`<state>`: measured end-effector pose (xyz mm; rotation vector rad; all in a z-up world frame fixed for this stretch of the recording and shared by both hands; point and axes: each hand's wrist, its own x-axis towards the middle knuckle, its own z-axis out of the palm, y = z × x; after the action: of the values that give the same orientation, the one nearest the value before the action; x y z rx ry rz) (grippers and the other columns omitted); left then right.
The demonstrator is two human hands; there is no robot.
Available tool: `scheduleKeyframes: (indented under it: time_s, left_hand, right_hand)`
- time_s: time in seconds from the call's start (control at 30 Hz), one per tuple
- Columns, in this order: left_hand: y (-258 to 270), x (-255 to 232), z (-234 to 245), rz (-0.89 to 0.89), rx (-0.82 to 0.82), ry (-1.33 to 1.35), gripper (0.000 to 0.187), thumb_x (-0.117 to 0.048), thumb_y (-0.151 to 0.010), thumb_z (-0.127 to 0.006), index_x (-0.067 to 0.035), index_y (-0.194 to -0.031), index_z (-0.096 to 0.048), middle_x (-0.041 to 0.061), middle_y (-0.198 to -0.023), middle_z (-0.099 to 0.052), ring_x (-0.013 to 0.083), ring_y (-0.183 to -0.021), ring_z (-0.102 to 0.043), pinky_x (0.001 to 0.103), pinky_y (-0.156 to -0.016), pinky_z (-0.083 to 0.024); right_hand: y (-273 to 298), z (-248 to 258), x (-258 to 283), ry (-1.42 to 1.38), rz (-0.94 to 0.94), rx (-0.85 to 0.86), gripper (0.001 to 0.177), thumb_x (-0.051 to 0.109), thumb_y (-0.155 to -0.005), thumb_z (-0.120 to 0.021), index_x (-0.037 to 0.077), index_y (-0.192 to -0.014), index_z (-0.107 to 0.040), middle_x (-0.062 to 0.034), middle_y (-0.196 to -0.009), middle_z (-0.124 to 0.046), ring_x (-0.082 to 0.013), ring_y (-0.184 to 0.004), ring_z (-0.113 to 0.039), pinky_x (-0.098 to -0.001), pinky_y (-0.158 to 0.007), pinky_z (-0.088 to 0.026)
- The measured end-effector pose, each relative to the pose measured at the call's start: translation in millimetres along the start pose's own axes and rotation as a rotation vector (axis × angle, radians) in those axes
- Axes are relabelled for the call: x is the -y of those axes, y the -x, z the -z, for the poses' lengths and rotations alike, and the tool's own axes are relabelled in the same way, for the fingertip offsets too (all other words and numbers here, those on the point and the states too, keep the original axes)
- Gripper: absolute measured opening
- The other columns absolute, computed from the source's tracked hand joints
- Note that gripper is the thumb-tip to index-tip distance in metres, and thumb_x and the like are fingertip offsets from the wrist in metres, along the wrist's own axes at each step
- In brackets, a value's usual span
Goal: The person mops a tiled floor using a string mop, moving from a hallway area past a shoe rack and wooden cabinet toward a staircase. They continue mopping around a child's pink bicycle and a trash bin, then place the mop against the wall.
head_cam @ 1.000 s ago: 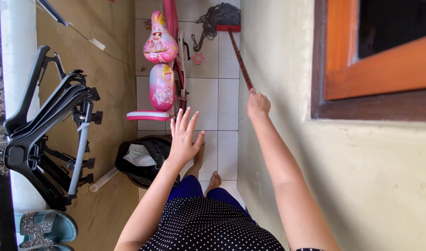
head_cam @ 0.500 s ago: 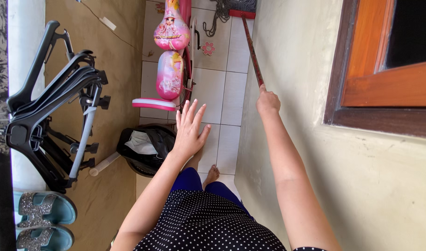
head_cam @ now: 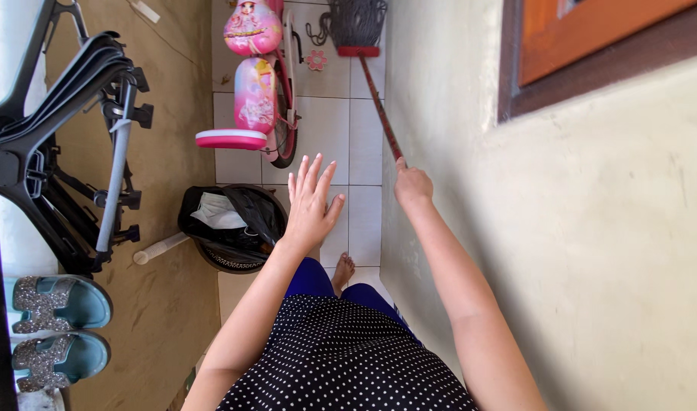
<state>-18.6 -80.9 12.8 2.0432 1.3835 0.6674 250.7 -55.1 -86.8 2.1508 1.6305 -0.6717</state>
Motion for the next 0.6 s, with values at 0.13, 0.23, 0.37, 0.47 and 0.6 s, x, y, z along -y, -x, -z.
scheduleKeyframes:
  time_s: [0.13, 0.23, 0.37, 0.47, 0.6]
  left_hand:
    - [37.9, -16.0, -10.2, -0.03, 0.008, -0.003, 0.063, -0.025, -0.094, -0.067, -0.01, -0.152, -0.046, 0.021, -0.163, -0.033, 0.0448, -0.154, -0.021, 0.069, -0.119, -0.015]
    - [62.7, -24.1, -18.6, -0.044, -0.003, 0.004, 0.064, -0.025, -0.094, -0.067, -0.009, -0.152, -0.046, 0.021, -0.163, -0.033, 0.0452, -0.154, -0.021, 0.069, -0.119, -0.015]
    - [89.4, -35.0, -26.2, -0.054, -0.026, -0.012, 0.063, -0.026, -0.095, -0.068, -0.009, -0.152, -0.046, 0.021, -0.163, -0.033, 0.0451, -0.154, -0.02, 0.07, -0.118, -0.015]
    - [103.8, -44.0, -29.0, -0.054, -0.022, -0.023, 0.064, -0.026, -0.094, -0.068, -0.009, -0.152, -0.046, 0.02, -0.163, -0.032, 0.0451, -0.154, -0.02, 0.07, -0.118, -0.014]
    - [115.8, -51.5, -31.2, -0.054, -0.033, -0.018, 0.064, -0.026, -0.095, -0.068, -0.009, -0.152, -0.045, 0.02, -0.163, -0.032, 0.0454, -0.154, -0.019, 0.07, -0.118, -0.014]
  right_hand:
    - [66.8, -16.5, -9.7, -0.016, 0.04, 0.008, 0.05, 0.01, -0.103, -0.037, 0.008, -0.153, -0.041, -0.0218, -0.103, -0.073, -0.0393, -0.097, -0.071, -0.0508, -0.081, -0.058]
    - [117.3, -23.5, -13.2, 0.027, 0.114, -0.031, 0.054, 0.003, -0.095, -0.042, 0.003, -0.149, -0.045, -0.021, -0.096, -0.074, -0.0378, -0.091, -0.073, -0.0496, -0.077, -0.059]
    - [176.2, -19.2, -11.1, 0.064, 0.159, -0.039, 0.046, 0.004, -0.094, -0.045, -0.001, -0.138, -0.054, -0.0194, -0.091, -0.075, -0.0363, -0.086, -0.073, -0.0482, -0.074, -0.06]
    - [211.7, -10.9, -11.7, 0.093, 0.172, -0.022, 0.041, 0.004, -0.094, -0.046, 0.0, -0.134, -0.057, -0.0177, -0.088, -0.075, -0.0348, -0.083, -0.074, -0.0476, -0.071, -0.06]
    - [233.7, -0.6, -15.6, 0.126, 0.18, 0.002, 0.041, 0.002, -0.094, -0.046, 0.002, -0.133, -0.059, -0.0166, -0.086, -0.075, -0.0337, -0.081, -0.074, -0.0464, -0.069, -0.061]
